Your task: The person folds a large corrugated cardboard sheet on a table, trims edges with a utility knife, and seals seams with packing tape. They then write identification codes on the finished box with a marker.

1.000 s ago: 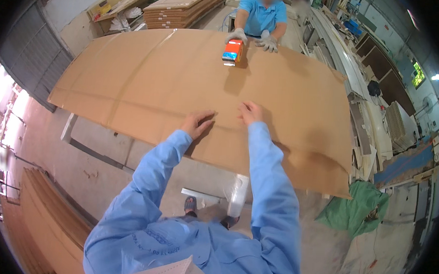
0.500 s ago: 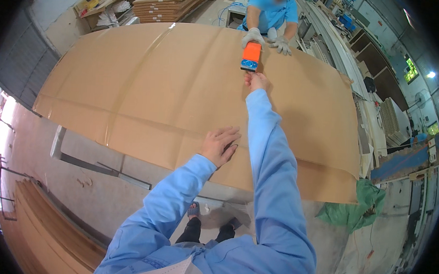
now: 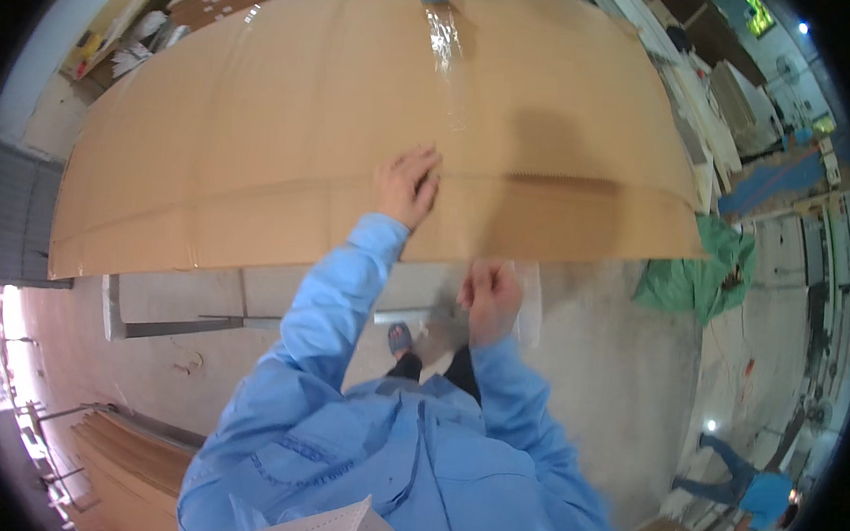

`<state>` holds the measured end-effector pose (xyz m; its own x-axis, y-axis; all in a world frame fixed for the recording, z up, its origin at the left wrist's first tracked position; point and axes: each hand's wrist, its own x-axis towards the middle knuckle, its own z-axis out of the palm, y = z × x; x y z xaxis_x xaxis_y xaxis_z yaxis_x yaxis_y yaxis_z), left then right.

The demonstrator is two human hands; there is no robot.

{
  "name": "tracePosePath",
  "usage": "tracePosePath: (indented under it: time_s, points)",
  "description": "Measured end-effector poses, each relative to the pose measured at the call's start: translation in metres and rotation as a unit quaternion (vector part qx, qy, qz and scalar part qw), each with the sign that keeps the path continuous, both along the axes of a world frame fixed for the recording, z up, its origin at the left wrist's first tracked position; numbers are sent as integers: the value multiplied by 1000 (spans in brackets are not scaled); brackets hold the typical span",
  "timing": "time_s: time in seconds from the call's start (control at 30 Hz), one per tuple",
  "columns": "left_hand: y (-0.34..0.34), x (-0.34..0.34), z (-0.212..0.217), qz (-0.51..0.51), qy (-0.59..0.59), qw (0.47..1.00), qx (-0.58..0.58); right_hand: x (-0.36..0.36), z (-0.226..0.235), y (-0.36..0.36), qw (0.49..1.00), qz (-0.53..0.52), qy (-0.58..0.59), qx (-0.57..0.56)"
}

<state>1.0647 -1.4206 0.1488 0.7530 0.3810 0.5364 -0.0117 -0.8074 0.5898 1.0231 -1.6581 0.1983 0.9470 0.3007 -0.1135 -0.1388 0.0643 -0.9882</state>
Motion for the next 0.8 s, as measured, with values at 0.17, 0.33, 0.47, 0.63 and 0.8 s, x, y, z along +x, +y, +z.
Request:
tracePosePath:
  time_s: [0.17,0.33,0.47,0.63,0.8]
  points:
    - [1,-2,6,-8,23,1000,11,-128,-22,-102,992,10,119,-38]
    - [1,-2,20,-9,47,998,45,-155,-121,-130,969,-34,234,-77]
    - [0,-1,29,-5,78,995,70,-80,-257,-57,957,-59,278,-61]
    - [-5,4,41,9,110,989,103,69,-390,66,951,12,245,-187]
    - [-10,10,50,31,141,983,111,130,-418,122,932,49,210,-290]
